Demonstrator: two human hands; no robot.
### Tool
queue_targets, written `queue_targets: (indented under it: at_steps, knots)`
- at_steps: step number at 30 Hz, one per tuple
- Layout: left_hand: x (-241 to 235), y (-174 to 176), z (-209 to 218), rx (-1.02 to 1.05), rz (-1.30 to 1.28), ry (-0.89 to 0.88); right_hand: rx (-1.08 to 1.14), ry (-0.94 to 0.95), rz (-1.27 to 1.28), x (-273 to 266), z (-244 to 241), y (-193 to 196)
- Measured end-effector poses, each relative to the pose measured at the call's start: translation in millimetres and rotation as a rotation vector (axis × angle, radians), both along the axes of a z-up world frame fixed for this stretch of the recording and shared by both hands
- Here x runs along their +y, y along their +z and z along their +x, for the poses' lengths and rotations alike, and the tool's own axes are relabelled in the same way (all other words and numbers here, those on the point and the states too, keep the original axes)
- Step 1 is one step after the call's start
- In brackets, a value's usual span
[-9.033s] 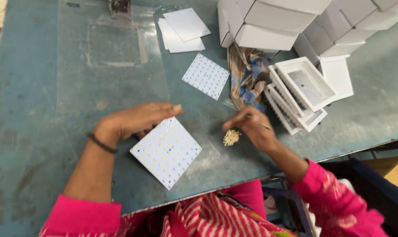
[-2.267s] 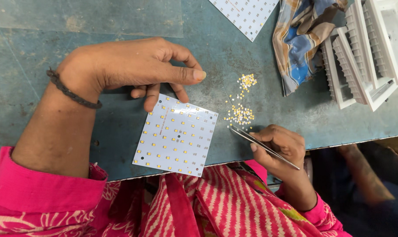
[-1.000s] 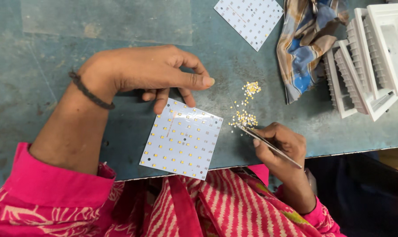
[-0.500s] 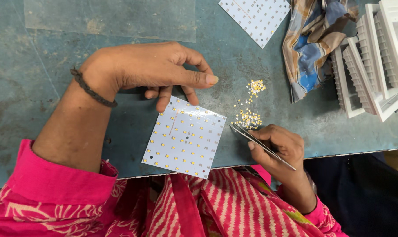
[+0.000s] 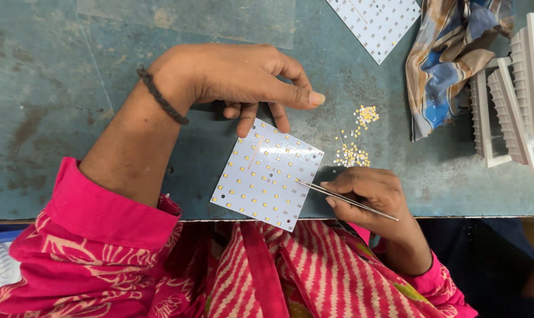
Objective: The person uses tweezers to pick up small yellow LED components from a table and place them onto designated spots on a white LED circuit board. They work on multiple boards, placing components one by one and occasionally setting finished boards aside.
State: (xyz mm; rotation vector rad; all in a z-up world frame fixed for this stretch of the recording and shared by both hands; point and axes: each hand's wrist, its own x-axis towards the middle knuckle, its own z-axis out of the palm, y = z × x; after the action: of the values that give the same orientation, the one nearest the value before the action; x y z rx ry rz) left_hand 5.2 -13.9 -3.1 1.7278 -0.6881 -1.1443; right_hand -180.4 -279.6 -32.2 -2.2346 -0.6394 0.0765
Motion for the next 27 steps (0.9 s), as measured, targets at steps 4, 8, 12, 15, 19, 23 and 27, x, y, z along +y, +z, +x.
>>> queue_targets:
  at_steps: [4, 8, 12, 15, 19, 23, 27]
  knots:
    - [0.2, -0.1, -1.1, -0.015, 0.011, 0.009, 0.004, -0.012, 0.006, -0.4, -0.7, 0.9]
    - [0.2, 0.5, -0.8, -0.001, 0.03, 0.012, -0.001, -0.016, 0.01, -2.2, -3.0, -0.9]
    - [-2.3, 4.6, 2.3, 0.036, 0.047, -0.014, -0.037, -0.191, -0.03, -9.2, -6.6, -1.1]
    - [-2.5, 3.9, 2.7, 0.045, 0.083, 0.003, -0.01, -0.483, -0.024, -16.3, -5.9, -3.3]
    - [-2.1, -0.6, 4.3, 0.054, 0.04, -0.011, -0.034, -0.522, 0.006, -22.0, -5.6, -5.5]
    - [-1.7, -3.2, 5.2, 0.065, 0.032, -0.013, -0.038, -0.524, -0.058, -20.2, -3.9, -5.6]
    - [-1.8, -2.5, 4.7, 0.066, 0.026, -0.012, -0.022, -0.511, -0.041, -17.3, -2.4, -3.3]
